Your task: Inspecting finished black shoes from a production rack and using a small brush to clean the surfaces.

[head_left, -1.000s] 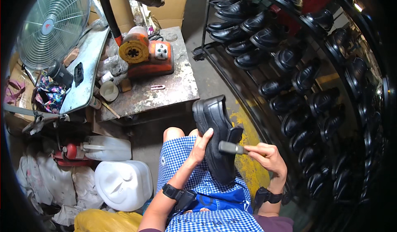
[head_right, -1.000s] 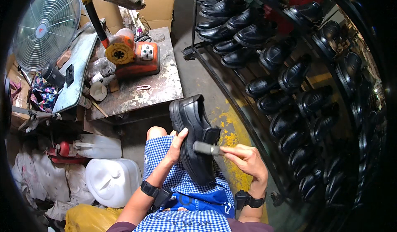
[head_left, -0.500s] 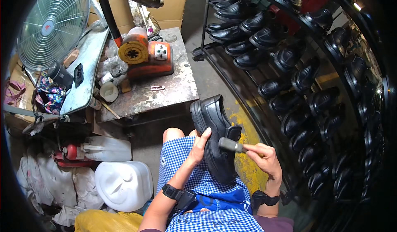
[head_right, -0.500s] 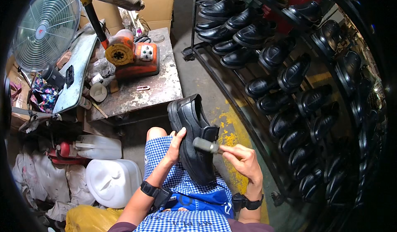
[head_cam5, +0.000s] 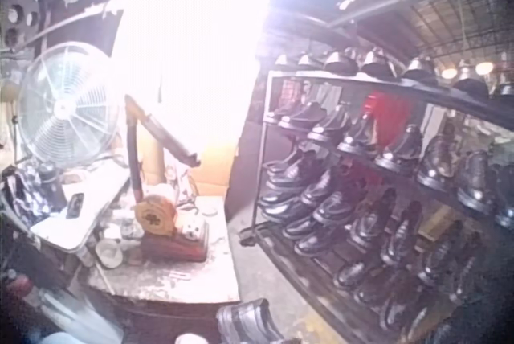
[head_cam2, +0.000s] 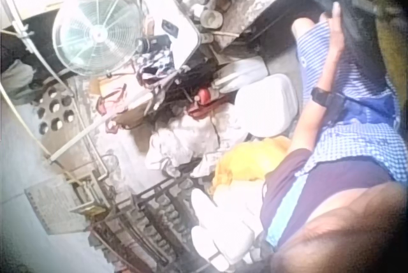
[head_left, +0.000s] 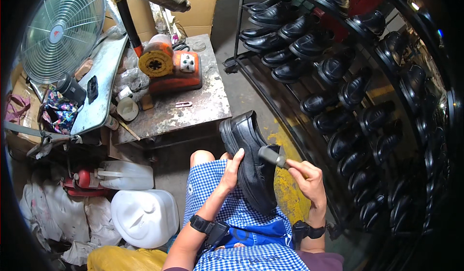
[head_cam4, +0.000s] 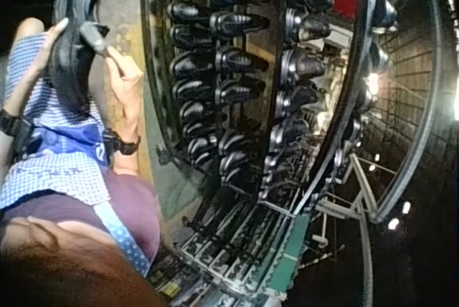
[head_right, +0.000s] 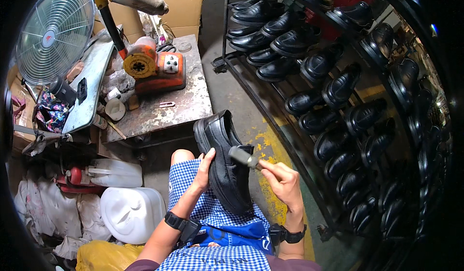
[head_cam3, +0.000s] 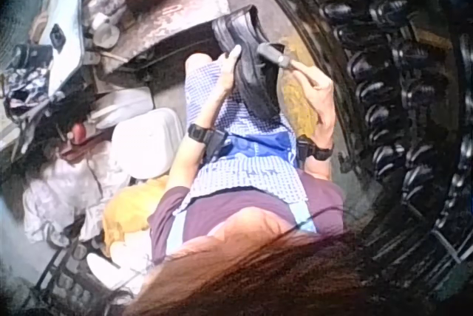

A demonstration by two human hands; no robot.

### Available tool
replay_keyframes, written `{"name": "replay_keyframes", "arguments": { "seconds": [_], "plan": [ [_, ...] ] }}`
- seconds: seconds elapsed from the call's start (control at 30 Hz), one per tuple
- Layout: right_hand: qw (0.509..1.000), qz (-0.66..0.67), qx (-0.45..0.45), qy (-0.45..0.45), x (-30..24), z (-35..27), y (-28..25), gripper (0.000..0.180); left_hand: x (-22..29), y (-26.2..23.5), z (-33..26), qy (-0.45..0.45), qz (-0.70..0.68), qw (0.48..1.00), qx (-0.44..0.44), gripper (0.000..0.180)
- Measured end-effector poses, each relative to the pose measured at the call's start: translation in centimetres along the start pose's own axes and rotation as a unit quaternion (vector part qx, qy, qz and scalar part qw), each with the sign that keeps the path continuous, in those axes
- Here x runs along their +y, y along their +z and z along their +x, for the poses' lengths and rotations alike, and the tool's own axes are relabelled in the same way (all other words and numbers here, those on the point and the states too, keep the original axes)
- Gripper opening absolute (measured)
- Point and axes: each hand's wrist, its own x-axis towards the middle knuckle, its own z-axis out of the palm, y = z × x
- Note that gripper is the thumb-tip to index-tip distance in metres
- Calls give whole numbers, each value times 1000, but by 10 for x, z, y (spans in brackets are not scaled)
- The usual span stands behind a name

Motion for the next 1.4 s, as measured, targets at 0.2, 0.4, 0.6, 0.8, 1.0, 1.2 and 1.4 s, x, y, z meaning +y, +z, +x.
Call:
{"name": "replay_keyframes", "arguments": {
  "seconds": [0.2,0.4,0.6,0.8,1.0,1.2,1.4],
  "plan": [
    [982,28,-174,-66,0,0,0,24,-5,-3,1,27,-9,1000,12,46],
    [989,19,-143,-36,-2,-1,-2,22,-6,-7,3,28,18,999,18,47],
    [956,255,127,73,21,-3,5,50,-13,-5,3,-19,-45,999,22,50],
    [911,325,17,255,52,-32,22,46,6,-2,-11,-66,-261,961,-66,55],
    [773,537,-163,297,66,-49,51,65,12,5,-19,-55,-335,936,-93,61],
    [656,630,-81,408,70,-67,56,59,-2,21,-16,-27,-231,969,-83,58],
    [850,480,75,203,9,-52,2,66,-22,-25,10,92,-20,987,-133,63]
  ]
}}
